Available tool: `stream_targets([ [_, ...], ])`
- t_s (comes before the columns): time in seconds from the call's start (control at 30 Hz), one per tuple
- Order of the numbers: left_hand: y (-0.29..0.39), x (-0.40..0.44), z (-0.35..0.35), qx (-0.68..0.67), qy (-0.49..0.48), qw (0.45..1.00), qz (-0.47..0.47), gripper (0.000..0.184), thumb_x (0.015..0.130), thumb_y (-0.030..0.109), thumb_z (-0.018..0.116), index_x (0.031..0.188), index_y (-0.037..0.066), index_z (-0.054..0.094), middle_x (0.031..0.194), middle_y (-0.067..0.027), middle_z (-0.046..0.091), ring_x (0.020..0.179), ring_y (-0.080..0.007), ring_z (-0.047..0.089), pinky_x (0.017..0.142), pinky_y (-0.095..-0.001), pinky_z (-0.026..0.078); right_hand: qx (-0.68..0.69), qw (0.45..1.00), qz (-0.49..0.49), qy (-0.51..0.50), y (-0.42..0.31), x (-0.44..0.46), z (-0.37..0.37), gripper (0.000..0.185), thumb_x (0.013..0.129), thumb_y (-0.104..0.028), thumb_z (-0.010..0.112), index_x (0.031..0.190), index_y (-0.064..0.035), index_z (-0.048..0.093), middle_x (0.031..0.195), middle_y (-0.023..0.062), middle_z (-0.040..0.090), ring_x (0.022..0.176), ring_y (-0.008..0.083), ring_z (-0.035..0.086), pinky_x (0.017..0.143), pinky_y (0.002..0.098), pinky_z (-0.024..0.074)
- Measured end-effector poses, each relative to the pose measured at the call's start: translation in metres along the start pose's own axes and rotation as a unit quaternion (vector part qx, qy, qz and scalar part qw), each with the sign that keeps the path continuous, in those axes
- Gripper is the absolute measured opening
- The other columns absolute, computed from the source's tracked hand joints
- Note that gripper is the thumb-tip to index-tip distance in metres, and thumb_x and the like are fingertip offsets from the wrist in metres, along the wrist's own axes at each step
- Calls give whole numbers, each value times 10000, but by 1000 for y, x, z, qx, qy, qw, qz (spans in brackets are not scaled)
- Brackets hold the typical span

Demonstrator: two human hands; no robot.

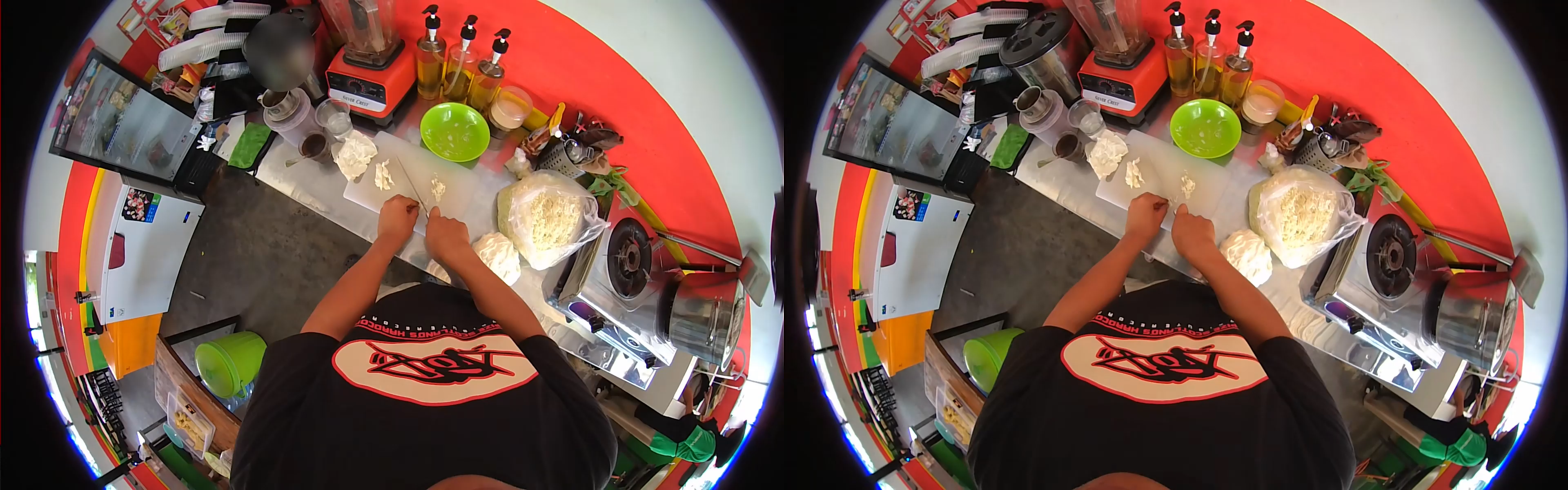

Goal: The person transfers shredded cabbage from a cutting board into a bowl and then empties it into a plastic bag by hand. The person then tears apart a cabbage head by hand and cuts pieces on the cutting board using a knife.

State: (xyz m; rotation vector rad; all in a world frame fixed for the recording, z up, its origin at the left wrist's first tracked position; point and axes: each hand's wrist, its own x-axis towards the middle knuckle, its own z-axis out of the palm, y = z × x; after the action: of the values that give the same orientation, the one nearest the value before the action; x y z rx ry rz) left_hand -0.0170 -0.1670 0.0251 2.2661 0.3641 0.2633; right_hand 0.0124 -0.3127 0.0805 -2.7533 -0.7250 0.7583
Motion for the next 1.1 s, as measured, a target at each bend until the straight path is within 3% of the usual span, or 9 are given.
stream_targets([
  [0.53,7,7,0,-3,-17,997,-79,116,796,92,691,841,16,766,853,-184,732,759,-328,724,735,-397,585,-24,999,29,-18,-6,-2,8,287,1015,-267,496,1133,-7,474,953,248,725,909,412,718,816,505,550],
  [0.6,7,6,-1,13,2,998,-60,111,794,81,679,830,15,761,840,-183,728,761,-334,723,734,-399,584,-17,999,10,-31,-7,-6,-8,228,939,-118,527,1134,-10,477,949,245,729,918,399,727,791,475,572],
  [0.93,2,14,-6,7,-51,998,-30,107,786,58,673,839,18,758,835,-189,719,769,-348,717,729,-411,577,-31,997,35,-61,-5,-7,-1,262,919,-118,551,1134,7,469,952,254,726,916,397,730,800,478,573],
  [1.1,5,5,-6,0,-18,1000,-24,107,795,63,688,859,2,747,841,-179,701,769,-342,698,725,-415,564,-39,997,23,-57,-5,-14,2,220,923,-100,535,1107,-4,464,932,233,734,893,393,734,795,479,575],
])
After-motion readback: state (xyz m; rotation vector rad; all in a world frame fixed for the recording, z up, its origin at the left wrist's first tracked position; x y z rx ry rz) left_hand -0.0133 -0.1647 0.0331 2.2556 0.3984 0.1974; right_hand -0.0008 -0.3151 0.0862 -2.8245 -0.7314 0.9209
